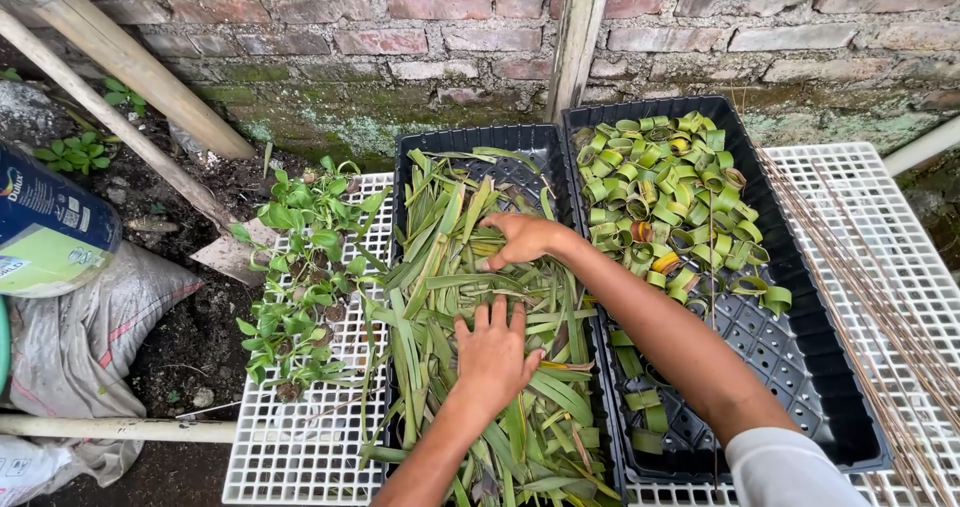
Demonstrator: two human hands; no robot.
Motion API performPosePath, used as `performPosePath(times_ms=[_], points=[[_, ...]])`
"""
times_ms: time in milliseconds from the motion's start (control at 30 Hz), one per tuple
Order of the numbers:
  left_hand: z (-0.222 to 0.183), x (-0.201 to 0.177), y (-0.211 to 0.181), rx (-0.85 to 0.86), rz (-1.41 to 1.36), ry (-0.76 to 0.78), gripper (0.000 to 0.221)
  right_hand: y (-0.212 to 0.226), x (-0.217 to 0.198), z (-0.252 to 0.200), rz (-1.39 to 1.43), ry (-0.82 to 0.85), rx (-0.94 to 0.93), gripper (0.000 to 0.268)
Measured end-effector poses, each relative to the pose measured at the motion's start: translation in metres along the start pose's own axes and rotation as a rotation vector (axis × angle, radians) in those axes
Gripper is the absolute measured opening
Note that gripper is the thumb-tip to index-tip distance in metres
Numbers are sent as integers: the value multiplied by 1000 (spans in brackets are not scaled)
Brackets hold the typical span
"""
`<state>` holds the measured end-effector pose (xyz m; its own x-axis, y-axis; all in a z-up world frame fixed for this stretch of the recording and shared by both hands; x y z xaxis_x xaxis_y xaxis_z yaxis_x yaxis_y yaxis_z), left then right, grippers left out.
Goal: A person is folding long green leaves and threading them onto thin wooden skewers to create leaf skewers.
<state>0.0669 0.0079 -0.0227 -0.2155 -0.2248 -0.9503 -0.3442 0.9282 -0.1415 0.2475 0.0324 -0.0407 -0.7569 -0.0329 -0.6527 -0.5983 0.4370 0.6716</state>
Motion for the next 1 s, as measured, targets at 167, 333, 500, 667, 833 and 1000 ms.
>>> performPosePath(times_ms=[167,333,500,667,833,1000], points=[[-6,-14,0,51,-111,-140,65,0,-13,5,24,-146,-224,64],[-13,-26,-4,79,-166,-197,63,13,-49,-22,45,-234,-225,50],[-14,-28,-6,77,-198,-133,60,23,-101,-40,-26,-353,-184,41],[-13,-20,-9,113,-162,35,67,76,-136,-88,-424,-625,-240,36],[-17,-31,-13,87,-154,34,67,148,-54,-120,-758,-598,-497,32],[-24,-16,-20,81,-242,159,63,137,18,-142,-541,222,-304,55]])
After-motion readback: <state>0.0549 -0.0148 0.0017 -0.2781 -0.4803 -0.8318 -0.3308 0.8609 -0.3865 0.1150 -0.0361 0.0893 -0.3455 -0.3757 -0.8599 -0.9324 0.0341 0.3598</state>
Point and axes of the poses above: each hand's wrist, its own z-axis towards the middle knuckle, its own x-axis out of the palm, y = z × x, the point moved 7 cm from there along z, towards the middle knuckle, and after that the axes turned 11 degrees about -x, right-handed, at the moved point
